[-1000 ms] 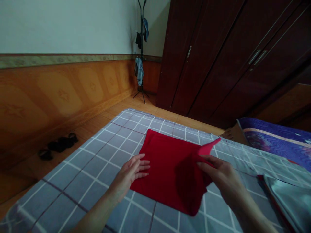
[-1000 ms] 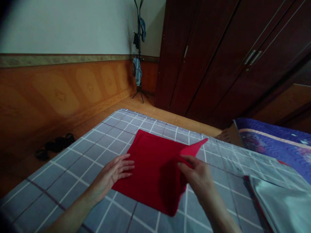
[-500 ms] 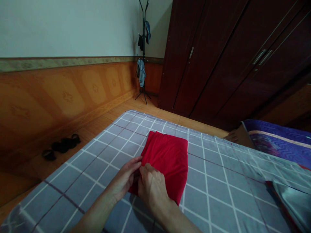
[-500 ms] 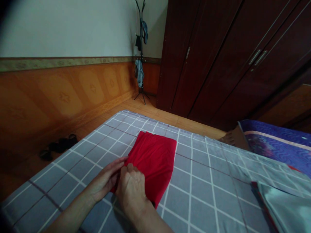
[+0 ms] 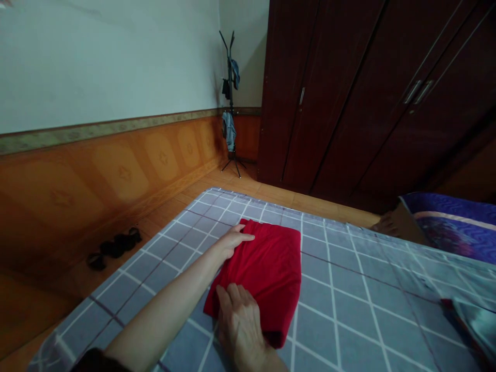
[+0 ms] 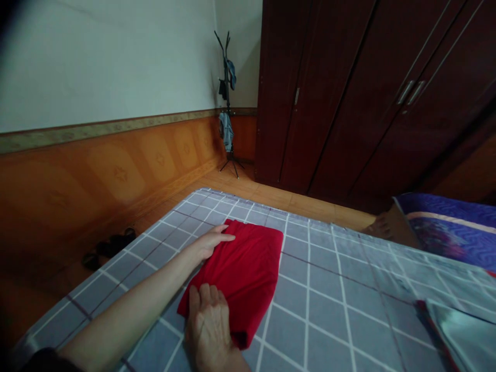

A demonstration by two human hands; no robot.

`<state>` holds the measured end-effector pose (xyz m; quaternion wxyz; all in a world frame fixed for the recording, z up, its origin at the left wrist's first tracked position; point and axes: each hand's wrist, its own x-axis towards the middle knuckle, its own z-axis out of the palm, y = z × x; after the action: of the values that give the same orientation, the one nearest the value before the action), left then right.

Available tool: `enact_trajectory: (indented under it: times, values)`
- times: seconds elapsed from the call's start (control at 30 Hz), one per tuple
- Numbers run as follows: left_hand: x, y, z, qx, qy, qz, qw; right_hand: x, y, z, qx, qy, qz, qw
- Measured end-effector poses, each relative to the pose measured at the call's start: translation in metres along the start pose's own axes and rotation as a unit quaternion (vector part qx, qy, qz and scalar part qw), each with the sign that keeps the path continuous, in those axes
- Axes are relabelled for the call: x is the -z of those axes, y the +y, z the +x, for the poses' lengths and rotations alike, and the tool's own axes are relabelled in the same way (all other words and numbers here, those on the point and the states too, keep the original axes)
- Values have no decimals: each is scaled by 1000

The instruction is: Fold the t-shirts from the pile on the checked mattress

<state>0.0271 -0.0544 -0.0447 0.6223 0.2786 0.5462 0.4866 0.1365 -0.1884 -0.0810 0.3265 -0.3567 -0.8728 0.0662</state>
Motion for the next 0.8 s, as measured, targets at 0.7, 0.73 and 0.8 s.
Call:
enact_trajectory:
  times: [0.7, 0.73, 0.8]
  values:
    - [19, 4, 52, -91, 52, 76, 992, -1, 4, -1, 27, 23, -42, 998]
    - [20, 3, 52, -93, 54, 82, 991, 1, 3, -1, 32, 19, -38, 999]
    - [21, 1, 52, -96, 54, 90, 990, 4, 1, 0, 36, 4, -34, 999]
